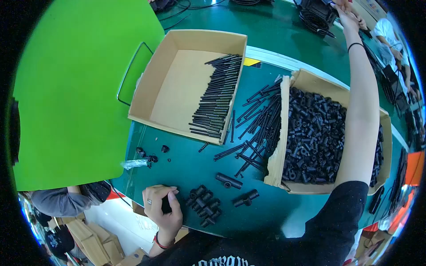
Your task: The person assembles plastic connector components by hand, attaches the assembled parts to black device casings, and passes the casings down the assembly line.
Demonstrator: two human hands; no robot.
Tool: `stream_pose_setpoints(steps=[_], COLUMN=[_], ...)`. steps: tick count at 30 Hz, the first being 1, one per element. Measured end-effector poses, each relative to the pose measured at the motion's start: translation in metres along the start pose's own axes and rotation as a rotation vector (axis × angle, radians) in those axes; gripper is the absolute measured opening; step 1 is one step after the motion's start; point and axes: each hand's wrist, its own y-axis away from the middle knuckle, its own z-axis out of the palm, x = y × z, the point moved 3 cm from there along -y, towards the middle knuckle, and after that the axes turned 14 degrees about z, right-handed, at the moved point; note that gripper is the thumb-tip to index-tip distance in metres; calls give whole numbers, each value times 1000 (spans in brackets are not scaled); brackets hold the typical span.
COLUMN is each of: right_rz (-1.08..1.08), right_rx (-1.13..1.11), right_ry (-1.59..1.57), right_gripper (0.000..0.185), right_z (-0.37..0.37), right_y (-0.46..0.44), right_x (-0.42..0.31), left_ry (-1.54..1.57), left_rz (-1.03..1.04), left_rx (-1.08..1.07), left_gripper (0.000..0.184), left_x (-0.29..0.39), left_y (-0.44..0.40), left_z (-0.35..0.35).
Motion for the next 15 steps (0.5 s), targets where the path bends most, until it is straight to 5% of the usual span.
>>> stream_pose_setpoints(steps=[2, 5, 14, 15], right_rz=[-30, 6, 64, 76], right_rx=[216, -89, 100, -8], right_ry=[6, -222, -117, -157], right_gripper=[77, 101, 98, 93], right_z=[0, 10, -30, 5], right_y=[1, -4, 8, -31], right_x=[0, 0, -36, -20], left_ry=[9, 22, 25, 27], left_rz=[-17, -24, 16, 19], left_rx=[-9, -19, 16, 17], left_gripper=[10, 7, 14, 14], left_x=[1, 1, -3, -3], left_y=[-2, -2, 0, 0], left_z=[-1, -1, -2, -2])
